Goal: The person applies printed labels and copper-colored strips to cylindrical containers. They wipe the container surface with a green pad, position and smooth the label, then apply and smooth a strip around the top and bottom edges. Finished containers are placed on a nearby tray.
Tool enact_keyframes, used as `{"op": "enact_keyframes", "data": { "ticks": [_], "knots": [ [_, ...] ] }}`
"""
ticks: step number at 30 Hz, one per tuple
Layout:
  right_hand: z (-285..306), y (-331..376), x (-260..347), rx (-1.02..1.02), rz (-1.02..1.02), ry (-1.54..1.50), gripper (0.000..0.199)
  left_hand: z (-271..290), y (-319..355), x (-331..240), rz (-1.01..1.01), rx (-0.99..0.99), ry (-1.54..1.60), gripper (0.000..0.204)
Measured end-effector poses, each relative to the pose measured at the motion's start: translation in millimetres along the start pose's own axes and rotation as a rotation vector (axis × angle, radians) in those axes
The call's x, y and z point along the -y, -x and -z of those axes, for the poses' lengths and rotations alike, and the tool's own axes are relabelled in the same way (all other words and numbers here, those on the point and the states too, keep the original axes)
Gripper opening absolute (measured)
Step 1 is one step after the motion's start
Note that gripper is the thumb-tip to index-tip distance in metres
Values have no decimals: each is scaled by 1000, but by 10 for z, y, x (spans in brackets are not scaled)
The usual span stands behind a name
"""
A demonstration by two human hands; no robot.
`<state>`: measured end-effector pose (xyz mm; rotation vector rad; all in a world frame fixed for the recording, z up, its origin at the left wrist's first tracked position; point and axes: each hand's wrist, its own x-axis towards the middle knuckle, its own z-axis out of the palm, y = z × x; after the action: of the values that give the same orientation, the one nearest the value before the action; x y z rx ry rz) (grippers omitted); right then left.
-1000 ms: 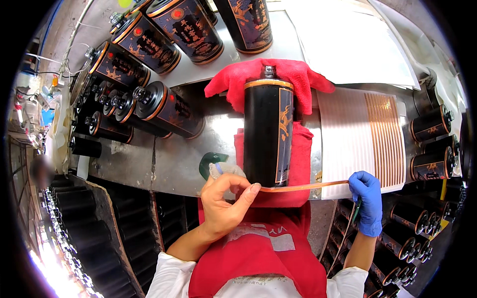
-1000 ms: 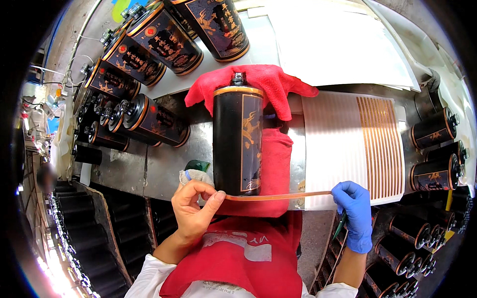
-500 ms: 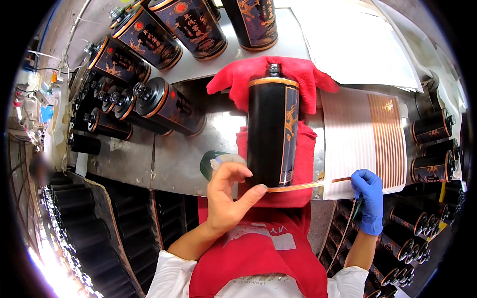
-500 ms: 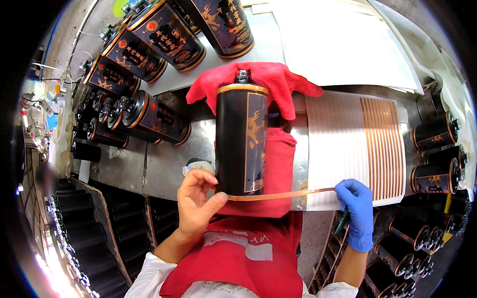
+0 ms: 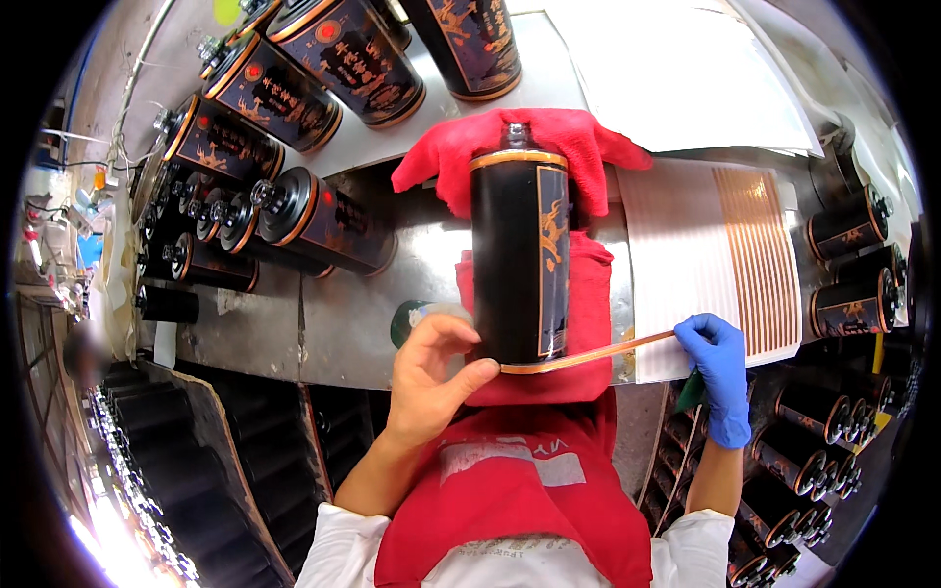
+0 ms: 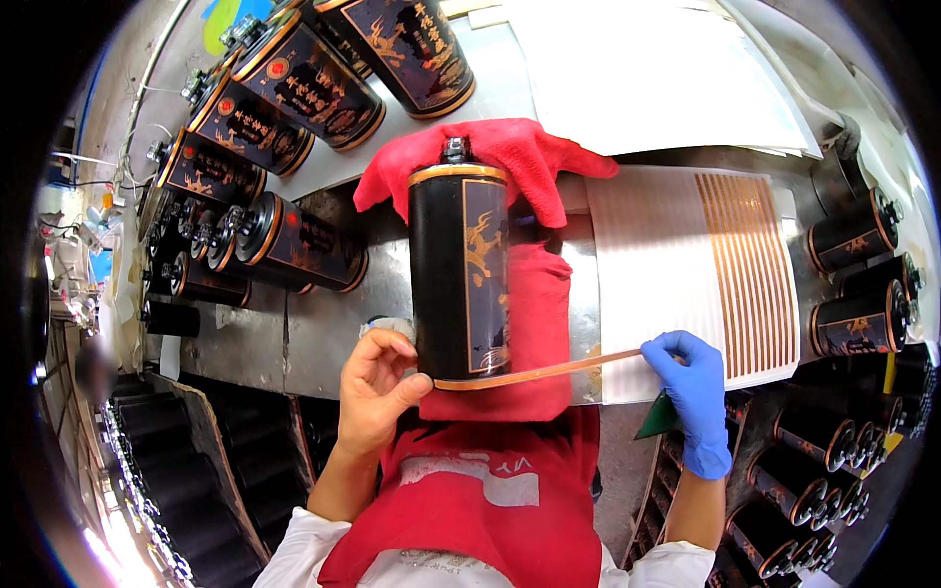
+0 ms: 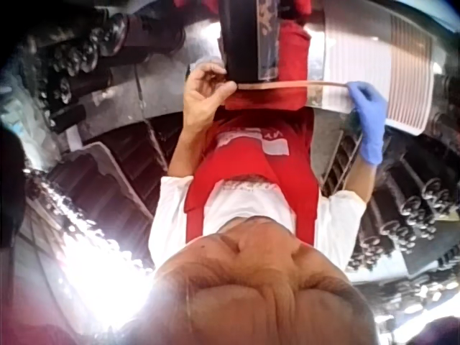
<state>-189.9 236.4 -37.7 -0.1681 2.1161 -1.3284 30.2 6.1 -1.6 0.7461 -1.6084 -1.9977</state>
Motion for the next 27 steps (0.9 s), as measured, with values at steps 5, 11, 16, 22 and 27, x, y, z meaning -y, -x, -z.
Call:
{"op": "enact_keyframes", "data": {
  "ticks": [5,11,16,22,27],
  "knots": [
    [4,13,30,-18,24,26,13,-295,37,-284,-587,118,-868,61],
    [-47,17,35,-2,6,-4,13,-364,-257,-126,-752,287,-1294,84],
    [-362,213,320,182,-27,-119,11,209,-161,249,-503,285,-897,103],
    [-522,254,257,227,-16,-158,11,-27,-184,37,-602,160,-800,101],
    [-515,254,275,214,-70,-187,13,-266,-337,-82,-676,342,-1173,98]
  ]
}}
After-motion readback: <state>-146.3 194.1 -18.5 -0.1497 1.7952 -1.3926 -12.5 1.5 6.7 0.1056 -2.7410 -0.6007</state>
